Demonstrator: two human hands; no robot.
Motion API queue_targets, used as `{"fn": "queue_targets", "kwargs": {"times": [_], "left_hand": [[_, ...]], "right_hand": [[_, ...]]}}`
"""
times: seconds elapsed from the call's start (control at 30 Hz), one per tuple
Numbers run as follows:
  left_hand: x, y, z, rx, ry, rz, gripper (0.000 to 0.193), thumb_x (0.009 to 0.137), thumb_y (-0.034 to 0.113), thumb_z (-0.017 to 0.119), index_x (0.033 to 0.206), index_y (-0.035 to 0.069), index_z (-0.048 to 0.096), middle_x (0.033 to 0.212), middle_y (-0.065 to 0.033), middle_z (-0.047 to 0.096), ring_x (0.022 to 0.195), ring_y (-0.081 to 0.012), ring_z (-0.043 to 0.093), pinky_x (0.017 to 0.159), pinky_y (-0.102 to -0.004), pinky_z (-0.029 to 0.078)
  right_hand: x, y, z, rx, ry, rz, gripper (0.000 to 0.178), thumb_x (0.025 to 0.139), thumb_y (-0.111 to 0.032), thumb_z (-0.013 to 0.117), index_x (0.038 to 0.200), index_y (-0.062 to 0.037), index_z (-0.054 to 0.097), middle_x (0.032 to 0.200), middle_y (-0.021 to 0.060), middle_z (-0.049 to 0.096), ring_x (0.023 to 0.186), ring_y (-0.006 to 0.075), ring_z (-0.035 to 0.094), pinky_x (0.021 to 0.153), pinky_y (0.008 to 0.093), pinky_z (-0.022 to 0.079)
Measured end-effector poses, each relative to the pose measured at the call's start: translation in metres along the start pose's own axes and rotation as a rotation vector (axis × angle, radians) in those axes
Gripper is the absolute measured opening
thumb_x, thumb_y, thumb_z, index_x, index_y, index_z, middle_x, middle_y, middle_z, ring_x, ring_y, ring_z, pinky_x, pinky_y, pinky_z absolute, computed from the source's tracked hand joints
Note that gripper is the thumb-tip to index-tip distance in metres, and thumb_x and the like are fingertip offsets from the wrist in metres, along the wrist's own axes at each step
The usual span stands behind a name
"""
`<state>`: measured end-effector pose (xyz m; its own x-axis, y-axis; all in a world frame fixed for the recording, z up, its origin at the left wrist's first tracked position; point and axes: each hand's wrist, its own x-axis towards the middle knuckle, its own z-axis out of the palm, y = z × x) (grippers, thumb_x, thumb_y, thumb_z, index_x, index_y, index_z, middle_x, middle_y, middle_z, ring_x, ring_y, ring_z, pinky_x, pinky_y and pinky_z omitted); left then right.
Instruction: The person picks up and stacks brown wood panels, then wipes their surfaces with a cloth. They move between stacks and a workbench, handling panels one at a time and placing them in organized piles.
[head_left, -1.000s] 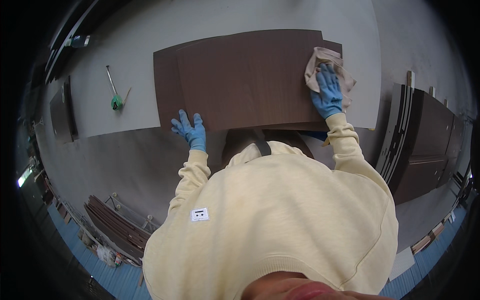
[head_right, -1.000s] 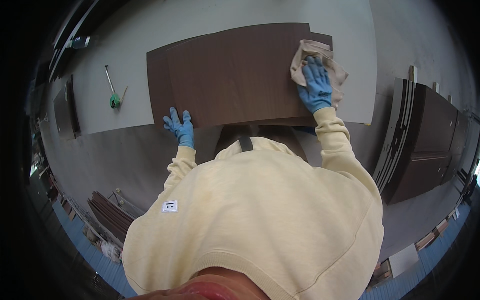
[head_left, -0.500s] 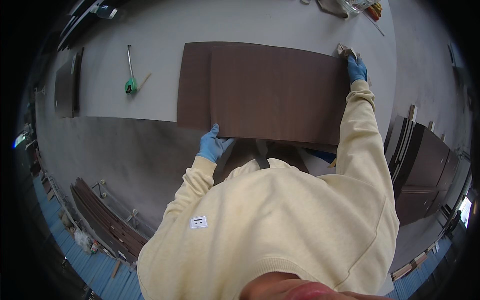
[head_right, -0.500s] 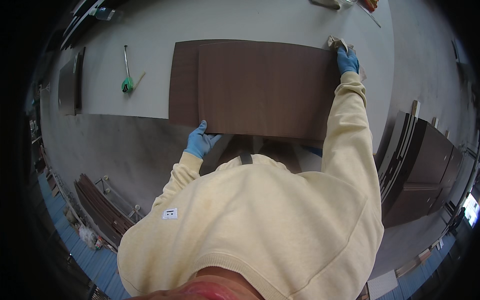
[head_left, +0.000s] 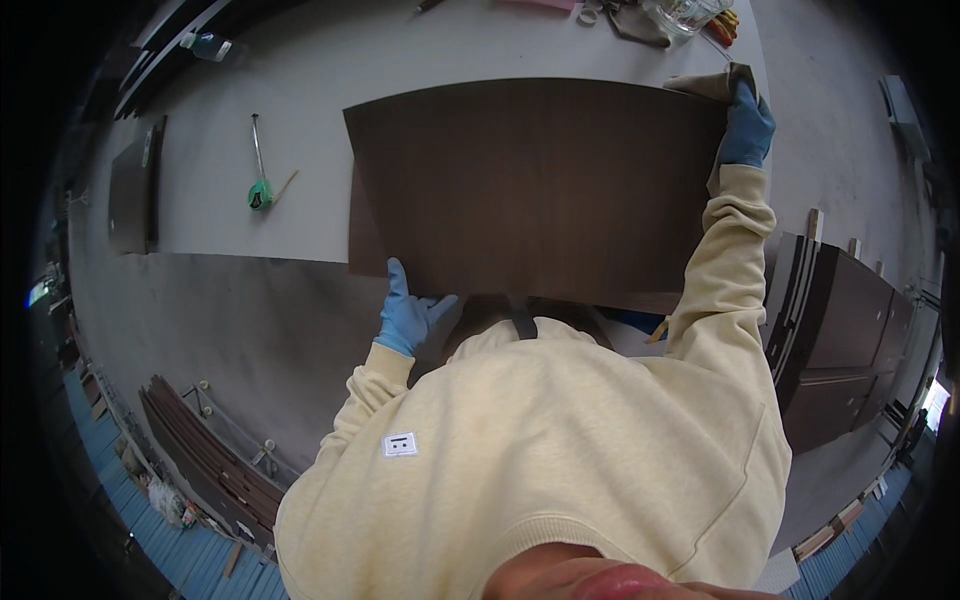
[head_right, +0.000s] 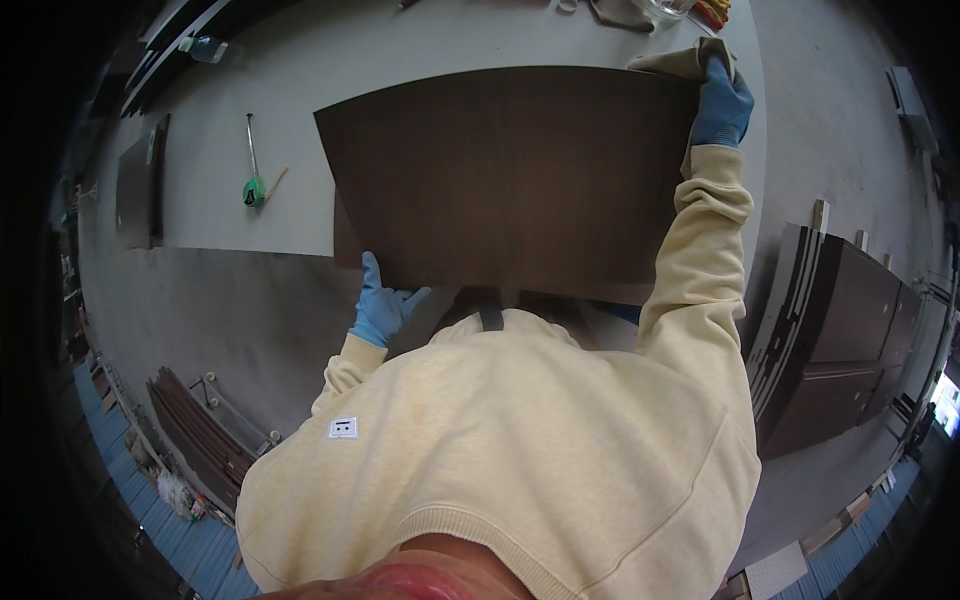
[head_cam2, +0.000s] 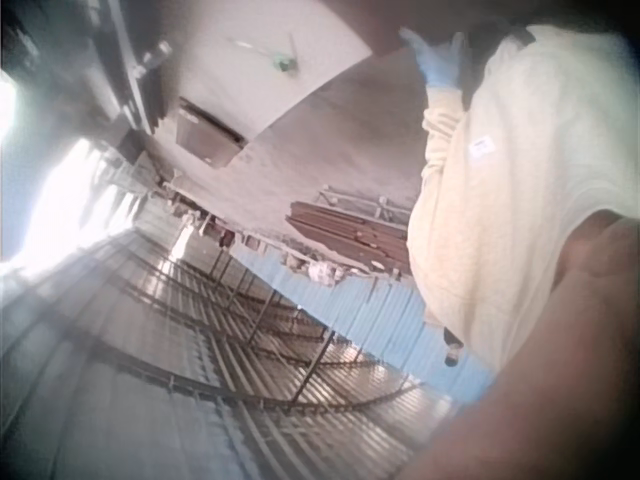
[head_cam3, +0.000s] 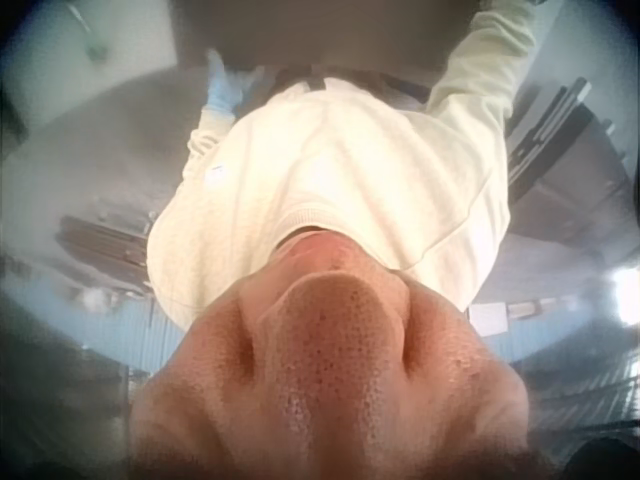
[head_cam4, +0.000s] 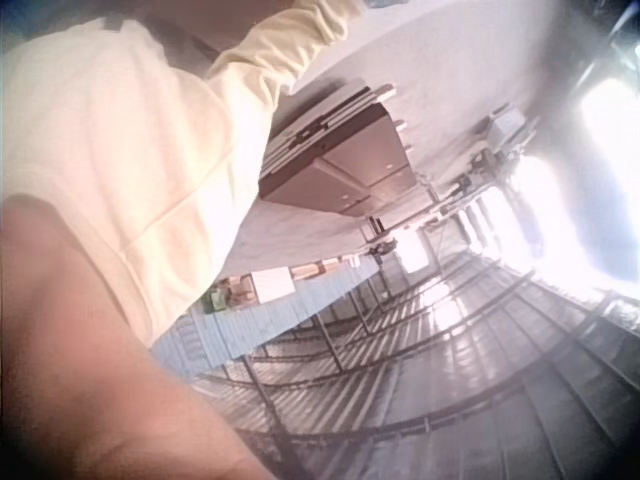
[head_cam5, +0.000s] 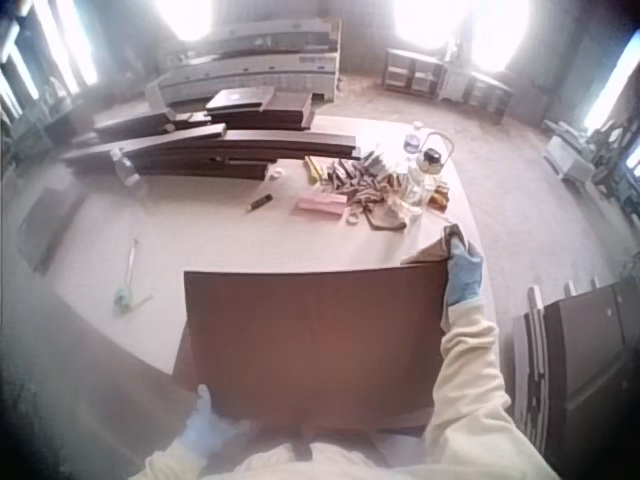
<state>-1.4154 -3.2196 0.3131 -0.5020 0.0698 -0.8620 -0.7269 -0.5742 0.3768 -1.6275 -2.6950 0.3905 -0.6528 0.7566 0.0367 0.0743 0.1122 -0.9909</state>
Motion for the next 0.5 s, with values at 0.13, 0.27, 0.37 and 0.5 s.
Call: {"fn": "queue_targets", "kwargs": {"times": [0.13, 0.27, 0.37, 0.5], "left_hand": [[0.043, 0.028, 0.016, 0.052, -0.222, 0.392, 0.1, 0.091, 0.082, 0.051, 0.162, 0.016, 0.03, 0.167, -0.0096, 0.032, 0.152, -0.033, 0.031, 0.126, -0.0513, 0.025], [0.089, 0.076, 0.042, -0.338, -0.438, 0.214, 0.077, 0.101, 0.064, 0.047, 0.156, 0.01, 0.04, 0.16, -0.0125, 0.042, 0.146, -0.0299, 0.039, 0.123, -0.0456, 0.03], [0.107, 0.094, 0.08, -0.315, -0.337, 0.255, 0.065, 0.103, 0.052, 0.048, 0.151, 0.008, 0.046, 0.153, -0.0137, 0.05, 0.139, -0.0304, 0.047, 0.118, -0.0448, 0.039], [0.123, 0.109, 0.11, -0.297, -0.403, 0.192, 0.056, 0.105, 0.041, 0.047, 0.146, 0.004, 0.05, 0.148, -0.0146, 0.054, 0.135, -0.0308, 0.051, 0.115, -0.0437, 0.043]], "right_hand": [[-0.006, -0.066, -0.012, 0.201, 0.091, -0.344, 0.033, 0.093, -0.034, 0.076, 0.103, -0.003, 0.079, 0.084, 0.0022, 0.072, 0.069, 0.0106, 0.059, 0.065, 0.0247, 0.047], [-0.017, -0.099, -0.023, 0.072, 0.331, -0.475, 0.04, 0.094, -0.039, 0.075, 0.112, -0.0031, 0.077, 0.102, 0.0095, 0.077, 0.094, 0.0221, 0.069, 0.088, 0.0355, 0.055], [-0.028, -0.101, -0.027, 0.127, 0.352, -0.586, 0.039, 0.094, -0.038, 0.075, 0.11, -0.0027, 0.077, 0.1, 0.0104, 0.078, 0.089, 0.0229, 0.071, 0.083, 0.0366, 0.057], [-0.036, -0.089, -0.033, 0.152, 0.387, -0.678, 0.039, 0.094, -0.038, 0.075, 0.108, -0.0012, 0.076, 0.096, 0.0104, 0.077, 0.082, 0.0216, 0.071, 0.078, 0.0357, 0.058]]}}
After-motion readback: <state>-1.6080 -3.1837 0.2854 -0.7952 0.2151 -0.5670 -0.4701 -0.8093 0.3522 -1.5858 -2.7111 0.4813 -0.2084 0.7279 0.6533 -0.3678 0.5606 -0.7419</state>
